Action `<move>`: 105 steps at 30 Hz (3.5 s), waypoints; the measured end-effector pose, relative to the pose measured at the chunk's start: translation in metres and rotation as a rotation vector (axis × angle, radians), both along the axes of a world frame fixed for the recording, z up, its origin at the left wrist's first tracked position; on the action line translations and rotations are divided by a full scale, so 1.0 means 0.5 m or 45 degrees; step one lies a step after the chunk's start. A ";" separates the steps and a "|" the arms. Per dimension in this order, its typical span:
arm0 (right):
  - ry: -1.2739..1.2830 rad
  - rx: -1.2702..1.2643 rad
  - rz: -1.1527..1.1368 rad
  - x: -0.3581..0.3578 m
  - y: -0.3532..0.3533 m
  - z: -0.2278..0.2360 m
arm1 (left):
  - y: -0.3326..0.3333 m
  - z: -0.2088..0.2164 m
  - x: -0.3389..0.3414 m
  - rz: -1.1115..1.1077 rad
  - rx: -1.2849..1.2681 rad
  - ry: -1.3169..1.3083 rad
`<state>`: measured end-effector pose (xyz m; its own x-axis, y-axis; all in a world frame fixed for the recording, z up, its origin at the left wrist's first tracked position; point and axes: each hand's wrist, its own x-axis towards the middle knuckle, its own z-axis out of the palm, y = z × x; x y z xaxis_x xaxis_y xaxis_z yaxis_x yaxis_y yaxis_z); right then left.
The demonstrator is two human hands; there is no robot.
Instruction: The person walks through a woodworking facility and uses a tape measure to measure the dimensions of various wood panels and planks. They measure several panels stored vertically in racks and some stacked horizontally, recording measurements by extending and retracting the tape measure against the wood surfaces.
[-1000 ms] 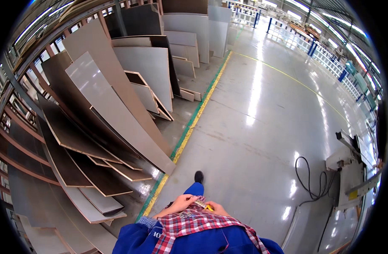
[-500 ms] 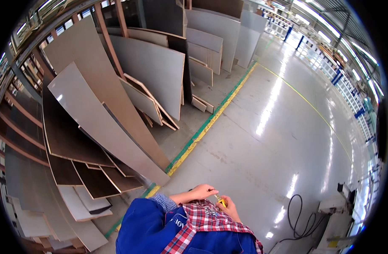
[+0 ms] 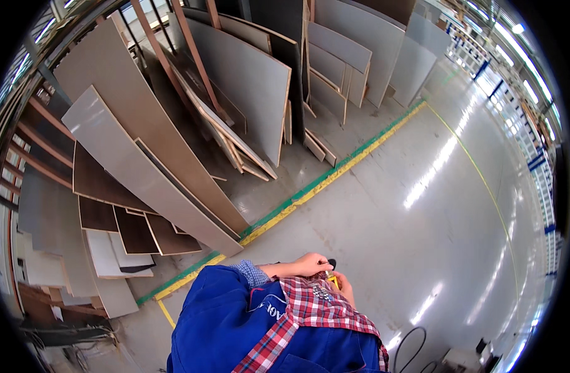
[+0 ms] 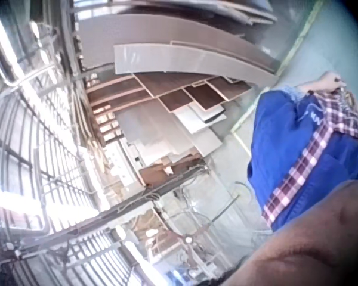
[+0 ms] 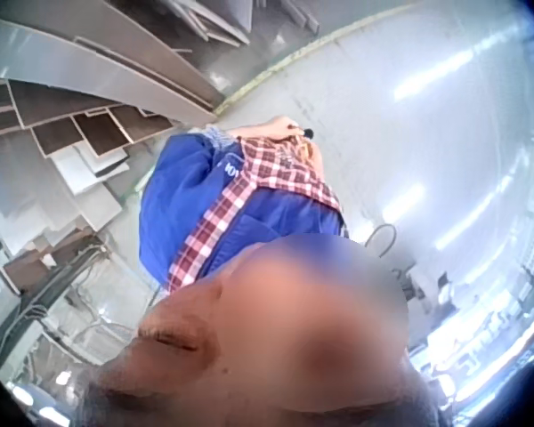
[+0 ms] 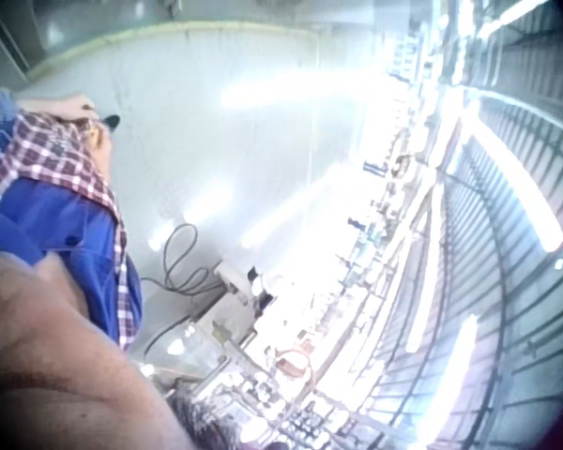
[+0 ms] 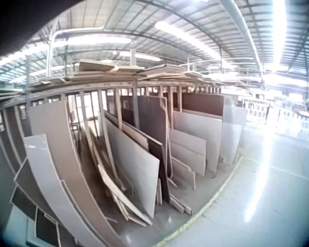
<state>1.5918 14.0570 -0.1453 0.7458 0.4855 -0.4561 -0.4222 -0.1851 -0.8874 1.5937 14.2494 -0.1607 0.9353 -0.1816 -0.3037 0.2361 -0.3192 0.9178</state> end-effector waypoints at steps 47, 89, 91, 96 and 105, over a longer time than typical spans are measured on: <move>-0.393 -0.417 0.729 1.298 0.116 0.010 | 0.144 -0.004 1.106 0.345 0.012 0.164; -0.133 -0.030 0.296 2.552 -0.101 0.098 | -0.105 0.075 2.477 -0.158 -0.022 0.024; -0.131 -0.042 0.342 2.613 -0.063 0.115 | -0.088 0.062 2.522 -0.034 -0.067 0.012; -0.187 -0.105 0.484 2.725 0.007 0.122 | -0.037 0.040 2.600 0.211 -0.186 0.061; -0.040 0.147 0.800 2.875 0.025 0.047 | -0.030 0.006 2.664 0.486 -0.139 -0.020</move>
<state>3.0294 14.0697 -0.1218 0.3151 0.8794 -0.3568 -0.2375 -0.2909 -0.9268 2.9259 14.2345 -0.1576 0.9462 0.1498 -0.2868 0.3044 -0.1117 0.9460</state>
